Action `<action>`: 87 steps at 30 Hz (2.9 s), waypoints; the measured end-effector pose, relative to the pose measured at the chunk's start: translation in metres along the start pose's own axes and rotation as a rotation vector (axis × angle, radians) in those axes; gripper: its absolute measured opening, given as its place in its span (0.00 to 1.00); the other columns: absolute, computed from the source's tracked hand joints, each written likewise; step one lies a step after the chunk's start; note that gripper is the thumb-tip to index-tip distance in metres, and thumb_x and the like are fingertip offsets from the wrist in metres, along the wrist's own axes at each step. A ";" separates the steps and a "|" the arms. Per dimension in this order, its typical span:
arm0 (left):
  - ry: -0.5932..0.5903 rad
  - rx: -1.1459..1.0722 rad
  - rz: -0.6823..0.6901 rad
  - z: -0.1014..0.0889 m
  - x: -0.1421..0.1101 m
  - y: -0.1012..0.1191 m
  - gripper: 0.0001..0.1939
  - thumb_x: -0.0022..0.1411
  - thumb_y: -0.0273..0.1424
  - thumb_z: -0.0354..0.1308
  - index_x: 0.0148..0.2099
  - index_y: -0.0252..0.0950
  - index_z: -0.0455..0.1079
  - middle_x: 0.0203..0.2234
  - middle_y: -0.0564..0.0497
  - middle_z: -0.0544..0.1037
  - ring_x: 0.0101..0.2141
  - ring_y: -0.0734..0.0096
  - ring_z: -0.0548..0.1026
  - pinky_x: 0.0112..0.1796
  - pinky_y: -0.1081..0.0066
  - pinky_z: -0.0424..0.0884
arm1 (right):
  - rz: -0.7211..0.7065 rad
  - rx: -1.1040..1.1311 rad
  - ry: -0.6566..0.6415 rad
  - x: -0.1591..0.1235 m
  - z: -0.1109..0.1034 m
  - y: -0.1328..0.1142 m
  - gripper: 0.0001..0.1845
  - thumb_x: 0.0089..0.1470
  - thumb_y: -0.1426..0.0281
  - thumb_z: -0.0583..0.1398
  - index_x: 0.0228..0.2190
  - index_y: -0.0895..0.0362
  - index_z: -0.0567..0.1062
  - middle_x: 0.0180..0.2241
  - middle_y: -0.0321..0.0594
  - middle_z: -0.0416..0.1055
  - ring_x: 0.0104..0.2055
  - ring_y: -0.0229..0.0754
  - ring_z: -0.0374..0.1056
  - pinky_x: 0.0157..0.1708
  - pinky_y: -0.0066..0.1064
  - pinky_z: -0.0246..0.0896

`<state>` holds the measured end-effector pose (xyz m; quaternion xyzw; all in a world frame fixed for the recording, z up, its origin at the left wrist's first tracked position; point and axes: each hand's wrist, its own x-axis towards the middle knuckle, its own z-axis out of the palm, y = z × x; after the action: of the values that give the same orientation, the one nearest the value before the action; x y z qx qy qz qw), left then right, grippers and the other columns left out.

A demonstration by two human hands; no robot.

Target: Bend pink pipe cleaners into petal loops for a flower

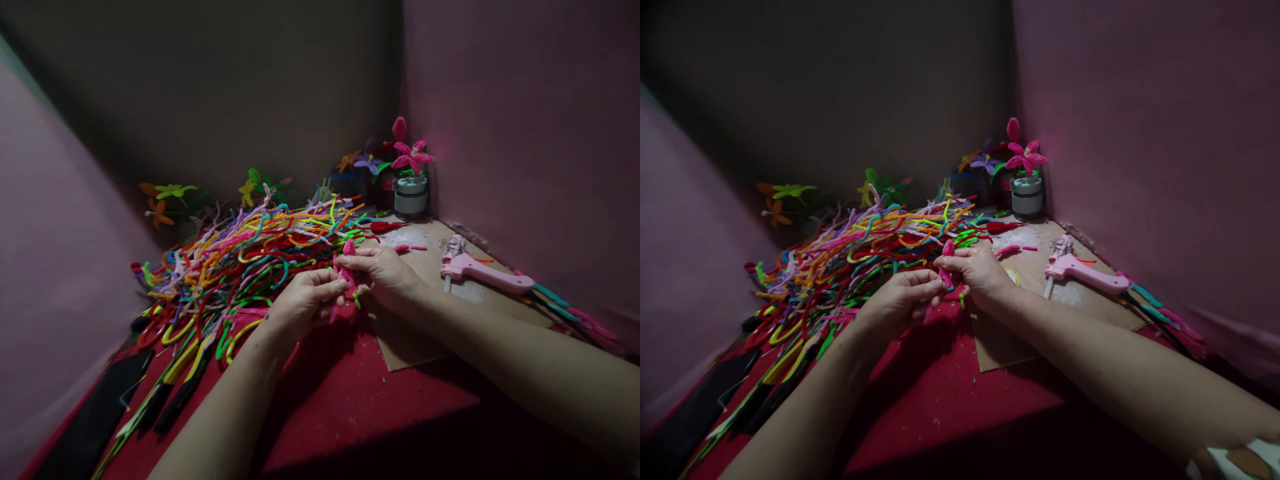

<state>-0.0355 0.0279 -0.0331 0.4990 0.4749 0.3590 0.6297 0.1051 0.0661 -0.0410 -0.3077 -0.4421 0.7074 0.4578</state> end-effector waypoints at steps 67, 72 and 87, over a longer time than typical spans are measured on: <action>0.252 1.558 0.878 0.004 -0.022 0.020 0.09 0.57 0.24 0.48 0.25 0.34 0.64 0.21 0.50 0.68 0.26 0.71 0.59 0.31 0.69 0.59 | -0.047 -0.279 -0.183 -0.002 -0.004 0.011 0.06 0.34 0.75 0.57 0.12 0.60 0.65 0.13 0.30 0.54 0.17 0.30 0.46 0.19 0.28 0.38; 0.228 1.661 0.871 0.005 -0.021 0.015 0.10 0.57 0.23 0.46 0.25 0.34 0.63 0.21 0.50 0.68 0.25 0.72 0.59 0.33 0.68 0.60 | -0.061 -0.412 -0.153 -0.003 -0.004 0.010 0.07 0.34 0.76 0.56 0.10 0.60 0.64 0.12 0.31 0.53 0.17 0.30 0.45 0.18 0.28 0.38; 0.125 1.805 0.781 0.010 -0.024 0.010 0.08 0.56 0.20 0.47 0.30 0.33 0.66 0.25 0.49 0.68 0.28 0.70 0.61 0.35 0.66 0.61 | 0.015 -0.578 -0.100 -0.004 -0.001 0.007 0.04 0.34 0.77 0.56 0.13 0.62 0.69 0.10 0.31 0.58 0.14 0.29 0.49 0.16 0.26 0.39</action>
<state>-0.0322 0.0055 -0.0168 0.8943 0.4049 0.0703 -0.1769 0.1050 0.0613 -0.0482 -0.3933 -0.6449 0.5699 0.3234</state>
